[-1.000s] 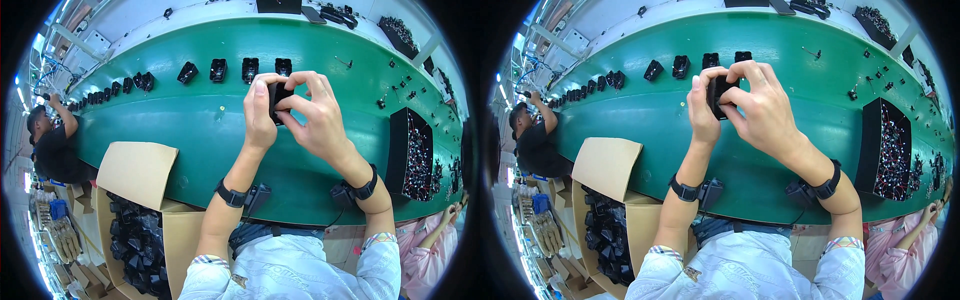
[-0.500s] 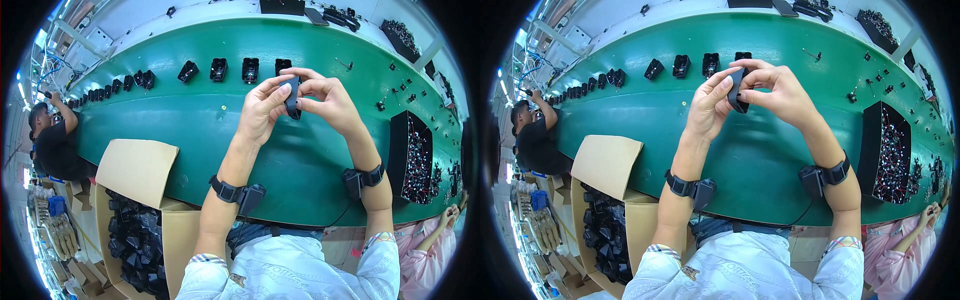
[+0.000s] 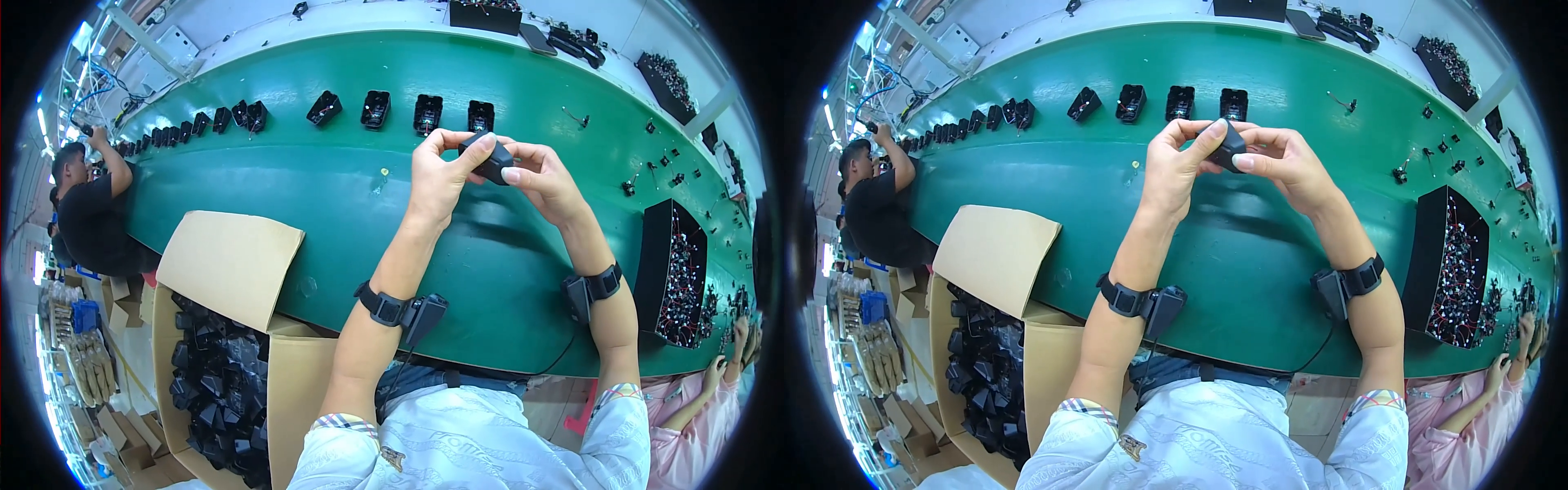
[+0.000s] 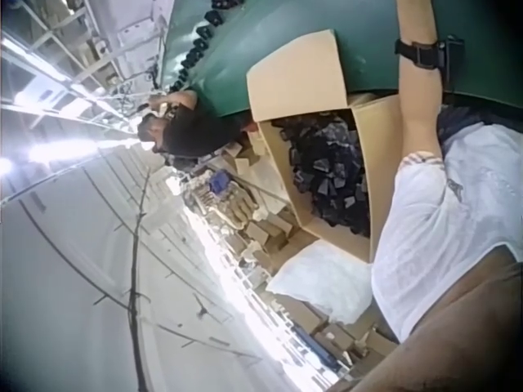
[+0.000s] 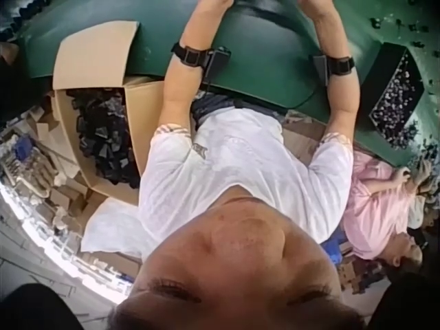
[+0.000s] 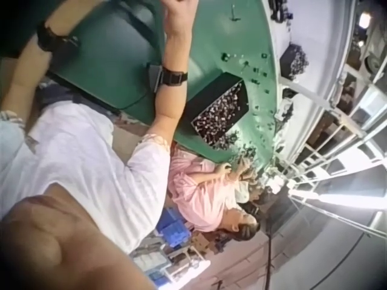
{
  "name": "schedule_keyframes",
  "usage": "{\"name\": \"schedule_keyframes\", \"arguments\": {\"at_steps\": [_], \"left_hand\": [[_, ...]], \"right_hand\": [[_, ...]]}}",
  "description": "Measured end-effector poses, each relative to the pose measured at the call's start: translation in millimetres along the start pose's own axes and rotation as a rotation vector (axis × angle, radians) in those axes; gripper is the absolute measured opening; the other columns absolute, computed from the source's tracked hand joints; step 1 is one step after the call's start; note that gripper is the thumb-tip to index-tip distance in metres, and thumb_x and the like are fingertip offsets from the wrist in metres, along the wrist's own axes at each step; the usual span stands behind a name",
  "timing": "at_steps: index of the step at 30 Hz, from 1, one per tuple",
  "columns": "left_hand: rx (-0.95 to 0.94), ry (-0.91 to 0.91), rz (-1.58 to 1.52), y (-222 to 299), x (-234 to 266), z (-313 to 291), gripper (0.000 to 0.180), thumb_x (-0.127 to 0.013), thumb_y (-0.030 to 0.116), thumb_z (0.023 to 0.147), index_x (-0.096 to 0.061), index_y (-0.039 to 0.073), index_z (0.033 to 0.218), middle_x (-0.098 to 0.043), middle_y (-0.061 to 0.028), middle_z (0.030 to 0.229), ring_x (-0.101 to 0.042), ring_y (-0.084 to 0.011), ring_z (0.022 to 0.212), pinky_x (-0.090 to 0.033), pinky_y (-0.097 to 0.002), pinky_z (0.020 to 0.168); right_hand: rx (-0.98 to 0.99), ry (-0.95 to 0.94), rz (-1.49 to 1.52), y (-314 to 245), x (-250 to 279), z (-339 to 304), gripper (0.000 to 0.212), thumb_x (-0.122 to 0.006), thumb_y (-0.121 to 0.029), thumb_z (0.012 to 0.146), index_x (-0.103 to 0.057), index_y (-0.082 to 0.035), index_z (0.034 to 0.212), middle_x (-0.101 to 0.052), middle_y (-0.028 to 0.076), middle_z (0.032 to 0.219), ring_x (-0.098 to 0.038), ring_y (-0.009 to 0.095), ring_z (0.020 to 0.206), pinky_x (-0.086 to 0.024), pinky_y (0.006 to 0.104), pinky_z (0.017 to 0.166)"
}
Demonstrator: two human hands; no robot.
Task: The person picks up a black plastic housing and a circuit board with wires, fits the board into the housing, and presses the components together. After assembling the unit, they place it onto the green table and reach into a cardboard box to retrieve another housing.
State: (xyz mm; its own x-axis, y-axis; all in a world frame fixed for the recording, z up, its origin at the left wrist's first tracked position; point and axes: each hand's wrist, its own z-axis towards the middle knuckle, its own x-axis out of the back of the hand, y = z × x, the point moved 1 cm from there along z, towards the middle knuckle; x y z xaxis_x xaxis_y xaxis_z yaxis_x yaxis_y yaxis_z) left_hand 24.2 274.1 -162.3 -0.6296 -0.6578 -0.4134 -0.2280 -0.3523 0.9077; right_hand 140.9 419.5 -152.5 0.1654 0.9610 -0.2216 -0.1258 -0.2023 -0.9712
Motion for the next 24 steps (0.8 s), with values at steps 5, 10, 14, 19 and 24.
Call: {"name": "schedule_keyframes", "arguments": {"at_steps": [5, 10, 14, 19, 24], "left_hand": [[-0.030, 0.027, 0.125, -3.7, -2.7, 2.8, 0.038, -0.077, 0.033, 0.092, -0.062, -0.001, 0.098, -0.064, -0.0082, 0.097, -0.068, -0.0132, 0.072, -0.053, -0.0244, 0.052], [-0.037, 0.228, 0.231, -42.3, 17.6, 9.3, 0.035, -0.061, 0.036, 0.102, -0.060, 0.001, 0.105, -0.064, -0.0076, 0.099, -0.067, -0.0126, 0.066, -0.050, -0.0258, 0.049], [-0.092, 0.143, 0.438, -59.6, 8.4, 7.9, 0.025, -0.063, 0.024, 0.099, -0.062, -0.001, 0.099, -0.063, -0.0094, 0.099, -0.067, -0.0148, 0.065, -0.053, -0.0297, 0.059], [-0.127, 0.127, 0.501, -60.8, 5.8, 6.5, 0.020, -0.065, 0.019, 0.094, -0.063, -0.001, 0.095, -0.063, -0.0109, 0.097, -0.065, -0.0153, 0.063, -0.051, -0.0325, 0.065], [-0.124, 0.109, 0.518, -65.8, 2.1, 8.7, 0.018, -0.066, 0.017, 0.094, -0.063, -0.001, 0.095, -0.063, -0.0102, 0.096, -0.064, -0.0155, 0.063, -0.051, -0.0324, 0.066]], "right_hand": [[-0.024, 0.037, 0.018, 6.8, 6.8, 0.0, 0.036, -0.083, -0.017, 0.078, -0.073, -0.002, 0.109, -0.061, 0.013, 0.134, -0.059, 0.023, 0.123, -0.043, 0.0405, 0.109], [0.390, 0.245, -1.232, -15.8, 18.4, 7.5, 0.029, -0.084, -0.017, 0.075, -0.073, -0.004, 0.099, -0.059, 0.017, 0.137, -0.060, 0.033, 0.122, -0.047, 0.0410, 0.105], [0.153, 0.344, -1.535, -22.9, 68.1, 5.9, 0.029, -0.085, -0.020, 0.073, -0.070, -0.005, 0.092, -0.058, 0.015, 0.138, -0.058, 0.037, 0.121, -0.048, 0.0455, 0.101], [0.062, 0.271, -1.633, -17.8, 91.1, 14.2, 0.029, -0.087, -0.023, 0.072, -0.072, -0.007, 0.092, -0.058, 0.014, 0.139, -0.057, 0.035, 0.124, -0.045, 0.0450, 0.105], [0.077, 0.252, -1.593, -11.7, 99.9, 16.7, 0.030, -0.087, -0.025, 0.072, -0.072, -0.007, 0.091, -0.059, 0.013, 0.139, -0.057, 0.036, 0.124, -0.044, 0.0468, 0.107]]}}
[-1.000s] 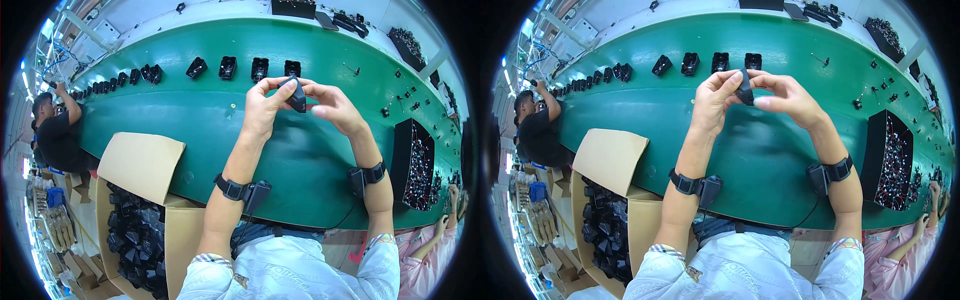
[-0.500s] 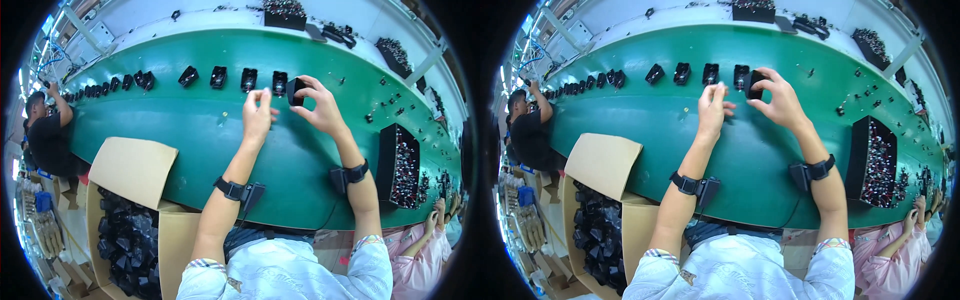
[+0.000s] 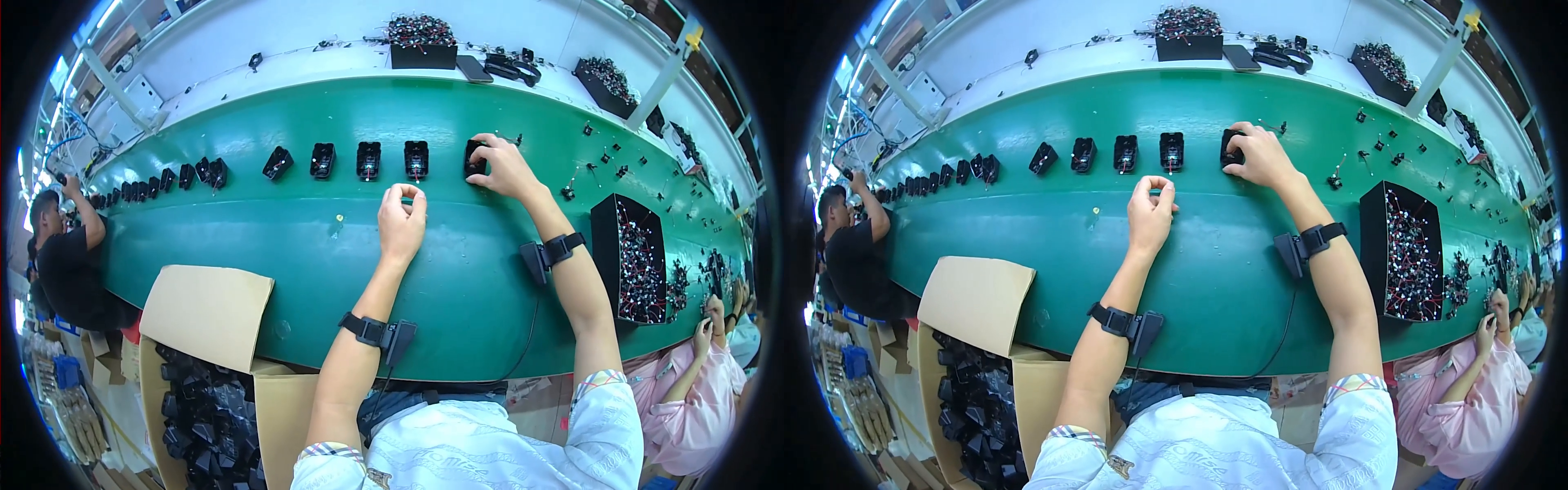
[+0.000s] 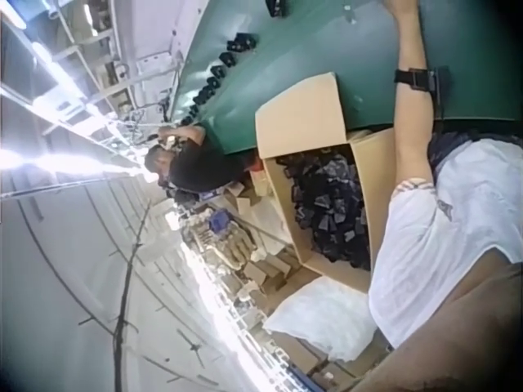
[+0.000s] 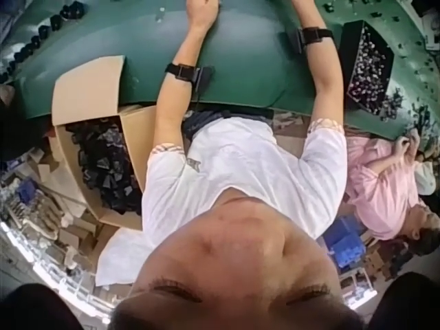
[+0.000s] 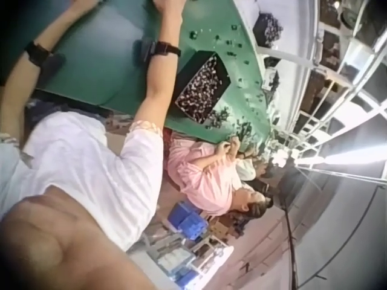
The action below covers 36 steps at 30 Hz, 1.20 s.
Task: The person picks up a black plastic housing and a circuit board with wires, fits the board into the housing, and presses the components together. After assembling the unit, they place it onto the green table and reach into a cardboard box to retrieve another housing.
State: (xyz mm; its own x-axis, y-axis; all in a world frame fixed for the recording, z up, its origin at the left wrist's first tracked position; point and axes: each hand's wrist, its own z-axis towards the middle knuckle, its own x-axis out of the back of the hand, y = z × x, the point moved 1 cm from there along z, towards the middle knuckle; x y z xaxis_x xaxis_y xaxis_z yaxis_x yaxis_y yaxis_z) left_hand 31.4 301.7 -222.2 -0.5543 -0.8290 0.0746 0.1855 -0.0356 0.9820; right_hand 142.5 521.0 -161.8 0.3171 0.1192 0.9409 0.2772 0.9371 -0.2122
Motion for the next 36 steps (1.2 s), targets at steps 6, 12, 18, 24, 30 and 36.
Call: {"name": "schedule_keyframes", "arguments": {"at_steps": [6, 12, 18, 24, 30, 36], "left_hand": [[-0.071, -0.046, 0.116, -8.7, 1.0, 0.9, 0.014, -0.064, 0.015, 0.097, -0.060, 0.002, 0.101, -0.065, -0.0042, 0.095, -0.067, -0.0112, 0.071, -0.052, -0.0248, 0.057], [0.165, -0.154, -0.024, 11.6, 7.1, -7.8, 0.016, -0.064, 0.014, 0.095, -0.061, 0.000, 0.100, -0.065, -0.0093, 0.102, -0.070, -0.0141, 0.073, -0.056, -0.0304, 0.065], [-0.181, -0.363, 0.420, 147.2, 127.1, -38.0, 0.018, -0.068, 0.015, 0.093, -0.065, 0.000, 0.103, -0.070, -0.0086, 0.092, -0.067, -0.0143, 0.077, -0.055, -0.0306, 0.067], [-0.115, 0.024, 0.517, 214.4, 338.4, -139.6, 0.016, -0.062, 0.013, 0.099, -0.064, 0.000, 0.108, -0.068, -0.0041, 0.091, -0.063, -0.0104, 0.081, -0.052, -0.0250, 0.072], [0.371, 0.278, 0.983, 117.9, 468.9, -292.6, 0.028, -0.071, 0.014, 0.082, -0.067, 0.005, 0.108, -0.069, -0.0100, 0.081, -0.068, -0.0228, 0.072, -0.055, -0.0352, 0.070], [0.229, 0.152, 1.235, 74.2, 447.5, -282.5, 0.051, -0.081, 0.018, 0.077, -0.062, 0.012, 0.124, -0.060, -0.0144, 0.115, -0.063, -0.0311, 0.101, -0.054, -0.0396, 0.085]], "right_hand": [[0.054, 0.000, 0.017, 7.0, 4.9, -4.2, 0.043, -0.087, -0.031, 0.072, -0.070, -0.009, 0.105, -0.054, 0.013, 0.144, -0.051, 0.039, 0.130, -0.041, 0.0481, 0.112], [-0.168, 0.536, 0.200, 74.1, 6.1, -8.2, 0.045, -0.077, -0.020, 0.082, -0.065, -0.011, 0.123, -0.061, 0.016, 0.129, -0.061, 0.036, 0.117, -0.050, 0.0455, 0.100], [-0.290, 0.317, 0.001, 112.6, -43.5, 13.1, 0.020, -0.065, -0.016, 0.084, -0.076, -0.009, 0.100, -0.071, 0.020, 0.103, -0.067, 0.038, 0.100, -0.055, 0.0478, 0.087], [-0.258, 0.460, 0.272, 185.8, -34.2, -13.4, 0.034, -0.063, -0.021, 0.098, -0.069, -0.003, 0.125, -0.072, 0.009, 0.114, -0.066, 0.019, 0.101, -0.052, 0.0322, 0.090], [-0.257, 0.241, 1.223, 196.7, -73.4, 36.4, 0.038, -0.054, -0.013, 0.106, -0.055, 0.000, 0.141, -0.058, 0.009, 0.142, -0.059, 0.018, 0.125, -0.046, 0.0294, 0.108], [-0.240, 0.231, 1.350, 125.8, -38.0, 38.7, 0.037, -0.052, -0.015, 0.107, -0.054, -0.001, 0.141, -0.057, 0.008, 0.144, -0.057, 0.017, 0.128, -0.045, 0.0290, 0.108]]}}
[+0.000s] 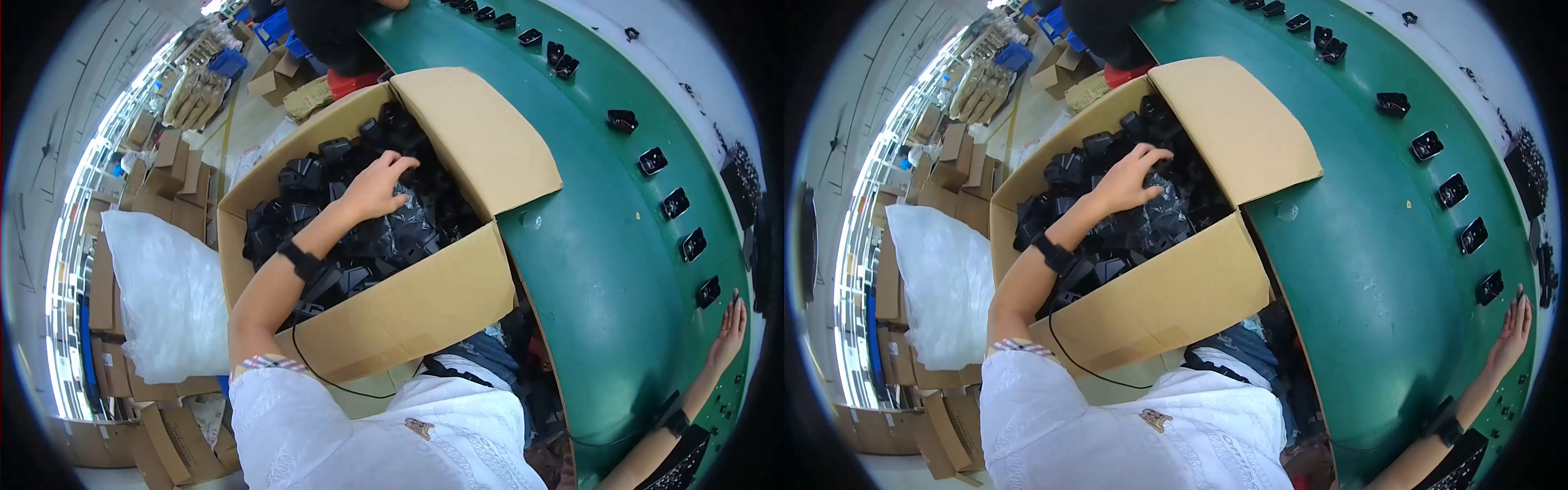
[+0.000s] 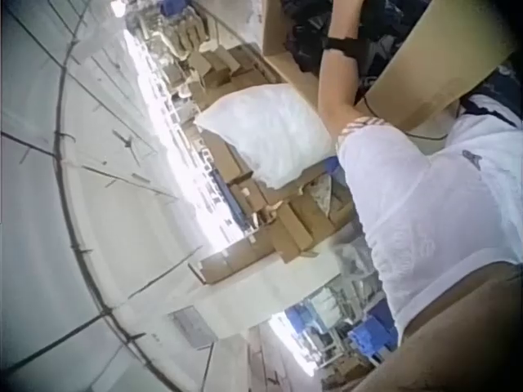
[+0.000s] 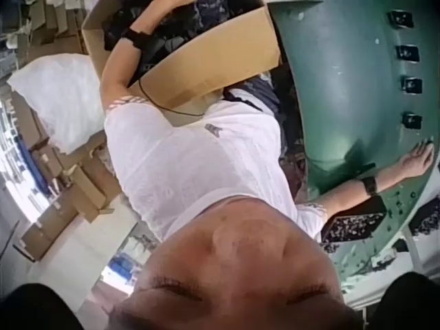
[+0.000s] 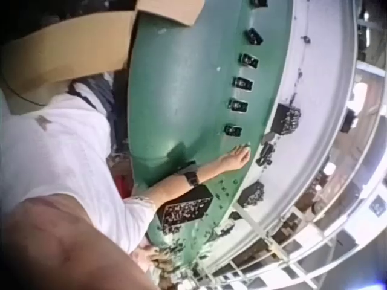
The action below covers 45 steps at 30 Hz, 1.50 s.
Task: The person picks up a black plastic housing and a circuit board with wires, fits the board into the housing, and presses the components together. After assembling the unit, they place it onto the green table and reach into a cardboard box to retrieve another housing.
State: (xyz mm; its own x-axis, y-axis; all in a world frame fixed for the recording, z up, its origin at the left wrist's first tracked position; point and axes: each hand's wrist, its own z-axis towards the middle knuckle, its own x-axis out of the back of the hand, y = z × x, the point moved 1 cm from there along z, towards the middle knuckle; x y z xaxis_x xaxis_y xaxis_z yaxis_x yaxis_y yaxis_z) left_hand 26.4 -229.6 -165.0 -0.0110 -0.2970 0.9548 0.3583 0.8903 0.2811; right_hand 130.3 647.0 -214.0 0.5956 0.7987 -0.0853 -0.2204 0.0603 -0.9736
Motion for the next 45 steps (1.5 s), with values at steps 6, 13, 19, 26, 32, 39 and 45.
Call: {"name": "schedule_keyframes", "arguments": {"at_steps": [6, 13, 19, 26, 32, 39, 45], "left_hand": [[-0.265, -0.032, 0.157, 5.5, -33.8, 34.2, 0.058, -0.080, 0.040, 0.076, -0.064, -0.001, 0.114, -0.062, -0.0226, 0.112, -0.060, -0.0393, 0.109, -0.050, -0.0466, 0.095], [-0.129, 0.028, 0.224, 39.3, -29.6, 40.2, 0.050, -0.076, 0.037, 0.077, -0.066, -0.003, 0.105, -0.067, -0.0218, 0.100, -0.065, -0.0384, 0.101, -0.053, -0.0462, 0.088], [0.133, 0.262, -0.498, 59.6, 18.8, 17.0, 0.034, -0.073, 0.017, 0.090, -0.065, -0.007, 0.113, -0.072, -0.0098, 0.082, -0.068, -0.0144, 0.073, -0.056, -0.0303, 0.064], [-0.415, 0.181, -0.942, 199.7, 53.1, 47.0, 0.044, -0.067, 0.005, 0.084, -0.058, -0.006, 0.126, -0.072, -0.0124, 0.104, -0.073, -0.0179, 0.080, -0.061, -0.0293, 0.071], [-1.176, 0.244, -0.500, 329.6, 21.4, 102.5, 0.068, -0.084, 0.012, 0.071, -0.058, -0.001, 0.133, -0.071, -0.0174, 0.115, -0.074, -0.0255, 0.095, -0.063, -0.0343, 0.076], [-1.187, 0.007, -1.075, 418.8, 10.0, 110.3, 0.072, -0.075, -0.003, 0.077, -0.046, -0.001, 0.143, -0.051, -0.0218, 0.145, -0.064, -0.0309, 0.119, -0.061, -0.0370, 0.088], [-0.784, -0.659, -1.623, 451.9, 17.1, 112.7, 0.058, -0.063, 0.039, 0.098, -0.040, 0.002, 0.136, -0.042, -0.0244, 0.149, -0.060, -0.0297, 0.122, -0.059, -0.0407, 0.092]], "right_hand": [[0.176, -0.110, -0.086, -72.8, -65.4, -48.6, 0.032, -0.057, -0.014, 0.105, -0.060, 0.000, 0.134, -0.062, 0.004, 0.133, -0.060, 0.009, 0.110, -0.048, 0.0228, 0.092], [0.190, -0.235, -0.035, -100.9, -79.0, -78.2, 0.030, -0.059, -0.012, 0.104, -0.061, 0.002, 0.131, -0.063, 0.004, 0.125, -0.057, 0.007, 0.099, -0.046, 0.0214, 0.088], [0.012, -0.165, 0.064, -130.5, -154.3, -135.7, 0.033, -0.063, -0.017, 0.102, -0.060, 0.000, 0.130, -0.063, 0.006, 0.127, -0.063, 0.009, 0.099, -0.051, 0.0247, 0.091], [-0.044, -0.451, 0.271, -178.3, -255.2, -201.2, 0.012, -0.068, -0.010, 0.095, -0.064, 0.000, 0.101, -0.063, 0.011, 0.107, -0.065, 0.014, 0.084, -0.053, 0.0259, 0.069], [0.266, -0.336, 0.123, -205.0, -258.7, -220.6, 0.007, -0.068, 0.000, 0.093, -0.063, 0.005, 0.095, -0.062, 0.015, 0.109, -0.065, 0.017, 0.092, -0.058, 0.0313, 0.078], [0.814, -0.066, -0.325, -219.8, -221.1, -214.7, 0.017, -0.076, 0.009, 0.082, -0.069, 0.002, 0.096, -0.068, 0.015, 0.106, -0.071, 0.021, 0.087, -0.059, 0.0296, 0.077], [1.035, 0.013, -0.547, -236.2, -206.4, -207.4, 0.023, -0.079, 0.009, 0.075, -0.073, -0.003, 0.094, -0.069, 0.012, 0.101, -0.071, 0.023, 0.084, -0.059, 0.0315, 0.072]]}}
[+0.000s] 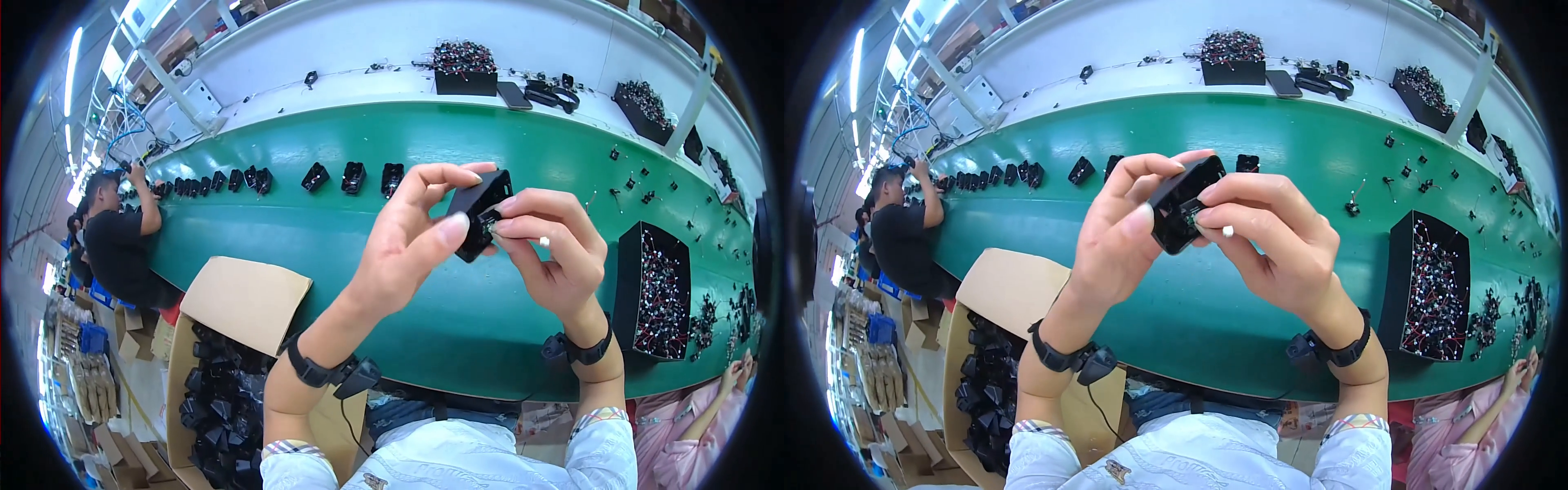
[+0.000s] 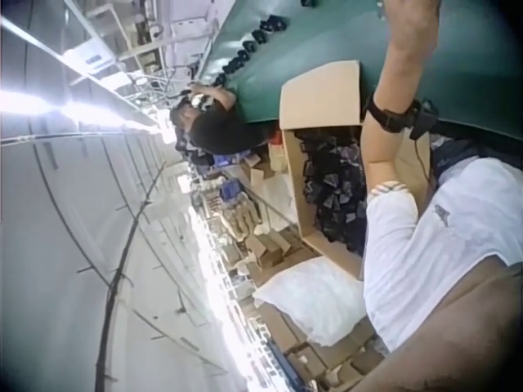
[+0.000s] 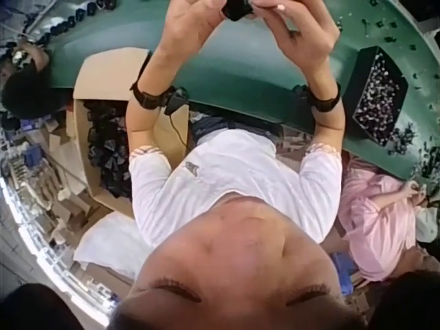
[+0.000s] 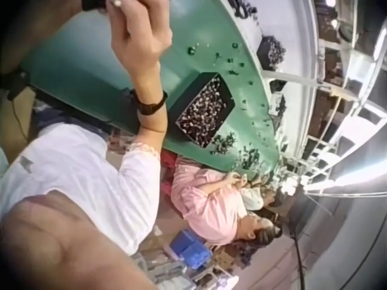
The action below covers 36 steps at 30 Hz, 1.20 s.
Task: The person picks up a black plastic housing and a circuit board with wires, fits the board into the housing, and presses the components together. After assembling the unit, they place it onto the green table and reach into a cardboard box to retrieve another housing.
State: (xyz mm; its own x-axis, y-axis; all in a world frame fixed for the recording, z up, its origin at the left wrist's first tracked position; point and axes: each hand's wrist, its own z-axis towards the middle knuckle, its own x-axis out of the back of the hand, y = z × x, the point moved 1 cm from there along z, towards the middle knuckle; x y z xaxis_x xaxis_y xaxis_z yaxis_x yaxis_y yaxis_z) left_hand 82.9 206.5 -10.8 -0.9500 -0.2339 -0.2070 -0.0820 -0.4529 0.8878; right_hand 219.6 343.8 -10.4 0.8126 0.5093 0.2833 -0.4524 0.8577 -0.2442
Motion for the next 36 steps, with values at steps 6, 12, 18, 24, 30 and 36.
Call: {"name": "schedule_keyframes", "arguments": {"at_steps": [6, 12, 18, 24, 30, 36], "left_hand": [[0.020, -0.054, -0.381, -41.7, -2.5, -1.2, 0.061, -0.058, 0.047, 0.102, -0.041, 0.001, 0.137, -0.054, -0.0186, 0.134, -0.062, -0.0223, 0.115, -0.058, -0.0388, 0.087], [0.024, 0.026, -0.492, -68.4, -10.9, 5.4, 0.064, -0.053, 0.055, 0.101, -0.042, 0.002, 0.134, -0.061, -0.0158, 0.121, -0.069, -0.0240, 0.101, -0.059, -0.0345, 0.074], [-0.013, 0.059, -0.447, -91.9, 1.8, 2.3, 0.069, -0.051, 0.062, 0.099, -0.044, 0.003, 0.134, -0.063, -0.0133, 0.114, -0.068, -0.0203, 0.084, -0.053, -0.0291, 0.063], [0.050, 0.129, -0.509, -110.9, 9.0, -1.6, 0.068, -0.046, 0.064, 0.101, -0.049, 0.003, 0.131, -0.064, -0.0096, 0.102, -0.061, -0.0152, 0.070, -0.051, -0.0266, 0.060], [0.091, 0.113, -0.608, -120.0, 16.9, -2.9, 0.064, -0.044, 0.061, 0.103, -0.050, 0.003, 0.130, -0.065, -0.0090, 0.099, -0.063, -0.0148, 0.071, -0.050, -0.0261, 0.058], [0.024, 0.145, -0.724, -111.6, 18.3, 0.9, 0.061, -0.066, 0.035, 0.093, -0.043, 0.004, 0.140, -0.057, -0.0144, 0.127, -0.062, -0.0216, 0.107, -0.053, -0.0343, 0.088]], "right_hand": [[0.077, -0.097, -0.096, 7.5, 17.9, 5.2, 0.024, -0.084, 0.000, 0.068, -0.074, -0.007, 0.088, -0.068, 0.007, 0.103, -0.066, 0.024, 0.088, -0.056, 0.0346, 0.072], [0.049, -0.093, -0.160, 12.0, 12.5, 2.8, 0.023, -0.084, -0.003, 0.066, -0.071, -0.007, 0.084, -0.067, 0.007, 0.105, -0.063, 0.028, 0.094, -0.054, 0.0391, 0.078], [0.024, -0.160, -0.252, 18.8, 1.6, -5.4, 0.021, -0.084, -0.002, 0.065, -0.072, -0.008, 0.082, -0.067, 0.006, 0.105, -0.062, 0.028, 0.098, -0.053, 0.0385, 0.082], [0.046, -0.249, -0.269, 32.9, -13.5, -9.7, 0.023, -0.083, -0.001, 0.065, -0.072, -0.007, 0.083, -0.067, 0.007, 0.106, -0.063, 0.028, 0.098, -0.053, 0.0386, 0.081], [0.038, -0.290, -0.243, 40.7, -17.8, -11.4, 0.024, -0.082, 0.002, 0.064, -0.070, -0.005, 0.083, -0.067, 0.008, 0.105, -0.063, 0.029, 0.096, -0.053, 0.0388, 0.081], [-0.153, -0.225, -0.094, 30.9, -12.3, -9.8, 0.017, -0.079, 0.005, 0.072, -0.068, -0.002, 0.084, -0.067, 0.011, 0.100, -0.065, 0.024, 0.091, -0.054, 0.0344, 0.080]]}}
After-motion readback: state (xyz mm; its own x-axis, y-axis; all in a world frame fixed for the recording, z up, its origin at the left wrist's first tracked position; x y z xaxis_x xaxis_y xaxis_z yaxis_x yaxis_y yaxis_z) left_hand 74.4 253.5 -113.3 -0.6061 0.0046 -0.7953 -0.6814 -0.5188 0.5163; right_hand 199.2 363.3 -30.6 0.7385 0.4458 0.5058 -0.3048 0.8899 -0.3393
